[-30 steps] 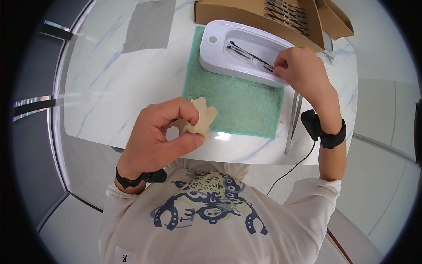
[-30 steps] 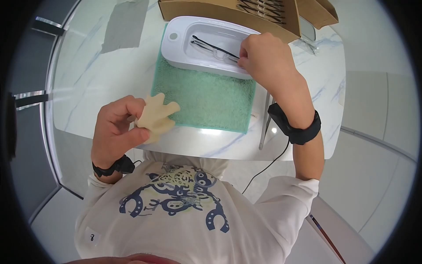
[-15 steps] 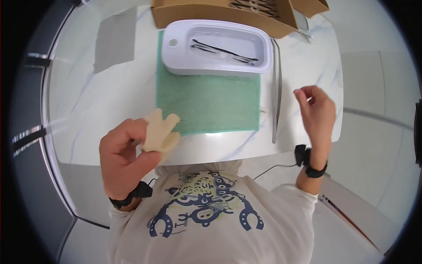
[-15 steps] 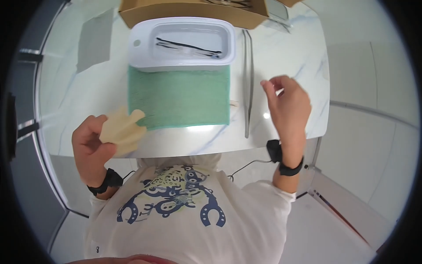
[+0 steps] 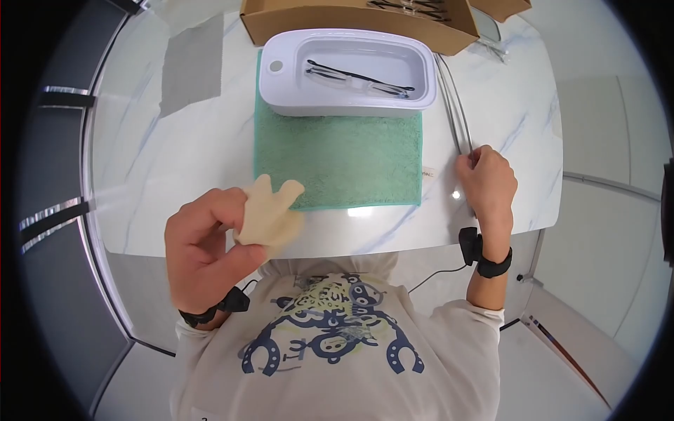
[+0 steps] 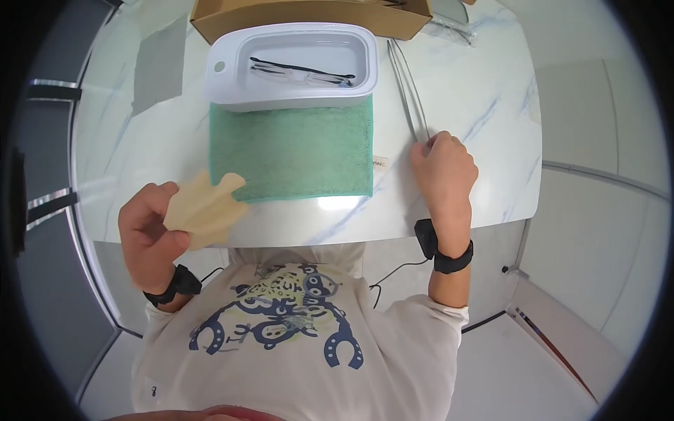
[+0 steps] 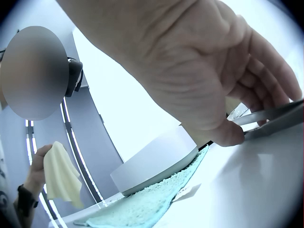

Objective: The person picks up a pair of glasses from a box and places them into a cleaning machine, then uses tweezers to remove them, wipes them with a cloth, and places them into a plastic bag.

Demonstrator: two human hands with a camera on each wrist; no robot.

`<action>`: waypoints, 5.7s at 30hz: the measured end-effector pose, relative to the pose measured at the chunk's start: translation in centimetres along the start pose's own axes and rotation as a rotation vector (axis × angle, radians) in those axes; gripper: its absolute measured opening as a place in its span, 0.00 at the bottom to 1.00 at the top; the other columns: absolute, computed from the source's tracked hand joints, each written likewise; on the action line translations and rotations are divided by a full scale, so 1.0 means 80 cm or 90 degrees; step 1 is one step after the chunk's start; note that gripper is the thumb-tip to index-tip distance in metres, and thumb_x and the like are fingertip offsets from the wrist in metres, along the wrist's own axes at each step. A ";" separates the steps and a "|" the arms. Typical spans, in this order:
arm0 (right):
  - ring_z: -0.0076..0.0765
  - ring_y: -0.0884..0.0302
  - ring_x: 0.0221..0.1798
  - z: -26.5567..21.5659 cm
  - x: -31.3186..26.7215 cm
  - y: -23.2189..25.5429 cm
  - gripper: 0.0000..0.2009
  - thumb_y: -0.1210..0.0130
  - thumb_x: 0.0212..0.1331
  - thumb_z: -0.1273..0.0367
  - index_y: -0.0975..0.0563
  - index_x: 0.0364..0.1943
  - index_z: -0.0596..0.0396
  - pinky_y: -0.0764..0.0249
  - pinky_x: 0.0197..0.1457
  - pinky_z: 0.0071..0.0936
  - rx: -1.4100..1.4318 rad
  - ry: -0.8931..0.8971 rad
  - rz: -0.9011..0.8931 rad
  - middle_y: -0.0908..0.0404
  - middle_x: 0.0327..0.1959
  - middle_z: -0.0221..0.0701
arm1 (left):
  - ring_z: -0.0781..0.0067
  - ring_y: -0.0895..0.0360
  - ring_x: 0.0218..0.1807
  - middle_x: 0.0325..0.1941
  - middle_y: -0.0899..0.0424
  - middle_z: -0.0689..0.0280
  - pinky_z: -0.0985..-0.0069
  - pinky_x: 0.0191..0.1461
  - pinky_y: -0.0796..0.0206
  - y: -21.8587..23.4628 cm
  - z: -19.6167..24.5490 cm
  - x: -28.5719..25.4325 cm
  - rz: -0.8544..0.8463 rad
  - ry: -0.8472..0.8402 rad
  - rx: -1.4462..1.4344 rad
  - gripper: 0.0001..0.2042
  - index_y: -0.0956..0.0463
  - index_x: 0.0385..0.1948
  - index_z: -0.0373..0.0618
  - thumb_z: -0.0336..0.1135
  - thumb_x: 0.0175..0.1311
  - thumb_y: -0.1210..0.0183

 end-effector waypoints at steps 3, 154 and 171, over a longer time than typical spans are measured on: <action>0.51 0.15 0.37 -0.011 0.001 0.002 0.13 0.41 0.60 0.61 0.18 0.38 0.58 0.22 0.40 0.44 -0.009 0.054 0.085 0.14 0.36 0.41 | 0.76 0.26 0.35 0.32 0.18 0.66 0.77 0.45 0.37 -0.009 -0.003 0.004 -0.025 0.011 -0.010 0.09 0.24 0.32 0.39 0.19 0.49 0.36; 0.27 0.40 0.17 -0.066 -0.056 0.200 0.11 0.30 0.56 0.67 0.16 0.36 0.60 0.43 0.22 0.27 0.138 0.441 0.290 0.29 0.17 0.30 | 0.77 0.27 0.32 0.31 0.19 0.67 0.78 0.39 0.37 -0.002 0.009 -0.022 -0.055 -0.032 0.099 0.10 0.24 0.30 0.40 0.18 0.49 0.34; 0.25 0.38 0.18 -0.043 -0.064 0.164 0.11 0.28 0.52 0.69 0.15 0.37 0.59 0.43 0.21 0.24 0.136 0.430 0.290 0.26 0.18 0.29 | 0.76 0.26 0.33 0.31 0.19 0.67 0.78 0.40 0.36 -0.001 0.009 -0.019 -0.048 -0.038 0.097 0.09 0.24 0.30 0.39 0.18 0.49 0.34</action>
Point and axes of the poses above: each hand's wrist, its own x-axis towards the middle knuckle, its own y-axis out of the back of the hand, z = x × y, the point moved 6 cm from there along x, towards the middle knuckle
